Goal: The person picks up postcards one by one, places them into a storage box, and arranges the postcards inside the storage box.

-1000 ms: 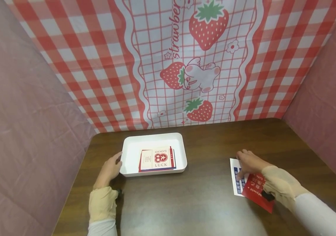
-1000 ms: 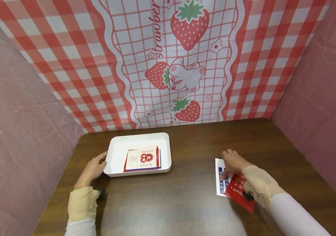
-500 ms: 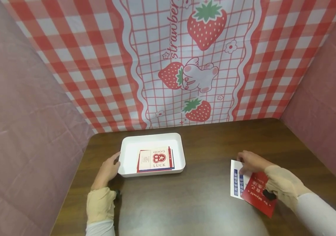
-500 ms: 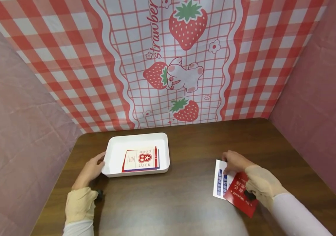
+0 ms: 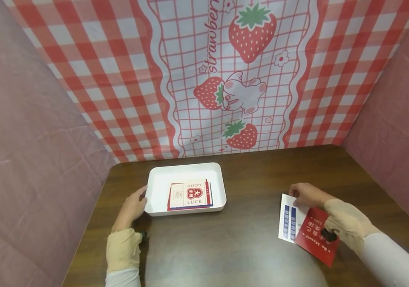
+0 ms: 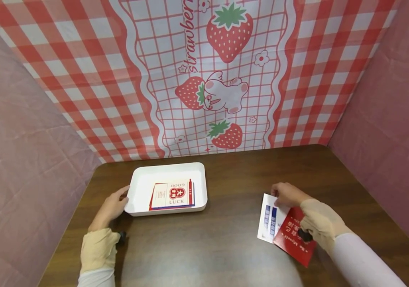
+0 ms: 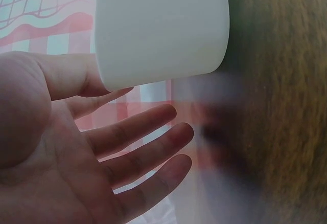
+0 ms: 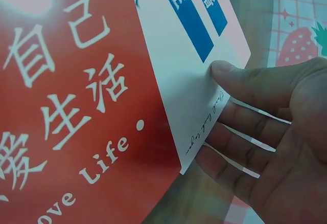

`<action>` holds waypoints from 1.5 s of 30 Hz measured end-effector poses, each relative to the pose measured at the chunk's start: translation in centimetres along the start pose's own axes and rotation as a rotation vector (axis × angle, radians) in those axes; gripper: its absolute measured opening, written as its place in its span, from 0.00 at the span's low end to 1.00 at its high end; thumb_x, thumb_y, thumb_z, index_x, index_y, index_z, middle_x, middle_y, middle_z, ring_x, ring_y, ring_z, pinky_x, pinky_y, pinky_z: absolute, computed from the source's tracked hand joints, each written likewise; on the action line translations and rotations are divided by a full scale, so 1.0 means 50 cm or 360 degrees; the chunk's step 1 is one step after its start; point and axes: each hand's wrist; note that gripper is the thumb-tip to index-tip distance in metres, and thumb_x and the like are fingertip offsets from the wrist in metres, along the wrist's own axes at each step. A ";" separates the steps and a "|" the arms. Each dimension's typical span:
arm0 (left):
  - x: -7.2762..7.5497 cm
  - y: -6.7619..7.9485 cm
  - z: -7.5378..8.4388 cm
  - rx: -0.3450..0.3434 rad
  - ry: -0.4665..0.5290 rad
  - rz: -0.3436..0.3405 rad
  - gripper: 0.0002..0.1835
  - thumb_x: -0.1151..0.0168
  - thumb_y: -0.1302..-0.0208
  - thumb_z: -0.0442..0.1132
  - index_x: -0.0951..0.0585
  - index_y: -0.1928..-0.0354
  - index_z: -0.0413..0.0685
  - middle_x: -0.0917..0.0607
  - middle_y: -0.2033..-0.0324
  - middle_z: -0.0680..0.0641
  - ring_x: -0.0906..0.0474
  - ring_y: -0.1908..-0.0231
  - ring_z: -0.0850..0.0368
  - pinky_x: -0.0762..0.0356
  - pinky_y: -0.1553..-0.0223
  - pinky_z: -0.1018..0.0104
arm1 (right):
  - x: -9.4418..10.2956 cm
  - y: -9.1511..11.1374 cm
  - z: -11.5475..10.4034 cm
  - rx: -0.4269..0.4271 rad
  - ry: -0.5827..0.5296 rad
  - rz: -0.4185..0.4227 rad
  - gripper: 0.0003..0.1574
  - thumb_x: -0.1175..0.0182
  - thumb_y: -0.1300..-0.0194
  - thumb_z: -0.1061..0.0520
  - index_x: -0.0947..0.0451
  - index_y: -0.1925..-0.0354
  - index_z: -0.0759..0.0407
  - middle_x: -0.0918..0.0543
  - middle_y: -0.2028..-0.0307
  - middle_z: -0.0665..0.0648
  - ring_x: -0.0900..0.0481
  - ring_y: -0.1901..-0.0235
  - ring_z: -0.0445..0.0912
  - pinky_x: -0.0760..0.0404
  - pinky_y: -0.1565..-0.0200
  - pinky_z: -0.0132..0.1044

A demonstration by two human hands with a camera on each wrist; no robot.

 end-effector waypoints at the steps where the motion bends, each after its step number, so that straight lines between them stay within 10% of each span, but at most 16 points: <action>1: 0.000 0.000 0.001 0.0002 0.0000 -0.0001 0.29 0.57 0.31 0.36 0.39 0.28 0.40 0.33 0.33 0.30 0.38 0.33 0.30 0.40 0.33 0.37 | 0.001 -0.001 0.002 0.0022 0.0001 0.0014 0.12 0.32 0.46 0.63 0.22 0.63 0.63 0.19 0.69 0.56 0.21 0.68 0.45 0.18 0.65 0.42; 17: 0.003 0.002 0.007 -0.0127 -0.0051 0.0201 0.26 0.53 0.35 0.32 0.29 0.35 0.35 0.28 0.37 0.28 0.34 0.35 0.30 0.37 0.35 0.38 | 0.011 -0.011 0.003 0.0077 -0.0251 0.0089 0.10 0.39 0.41 0.66 0.22 0.60 0.69 0.20 0.68 0.58 0.24 0.68 0.46 0.23 0.70 0.36; 45: 0.000 0.002 0.012 -0.0110 -0.0074 0.0170 0.26 0.50 0.32 0.36 0.32 0.33 0.32 0.30 0.36 0.28 0.36 0.34 0.30 0.40 0.32 0.41 | 0.023 -0.012 0.012 0.0008 -0.0842 0.0097 0.19 0.41 0.36 0.62 0.27 0.51 0.74 0.18 0.63 0.59 0.20 0.65 0.46 0.18 0.64 0.42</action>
Point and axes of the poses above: each hand's wrist, its own y-axis away from the middle knuckle, its own x-axis out of the back of the hand, z = x × y
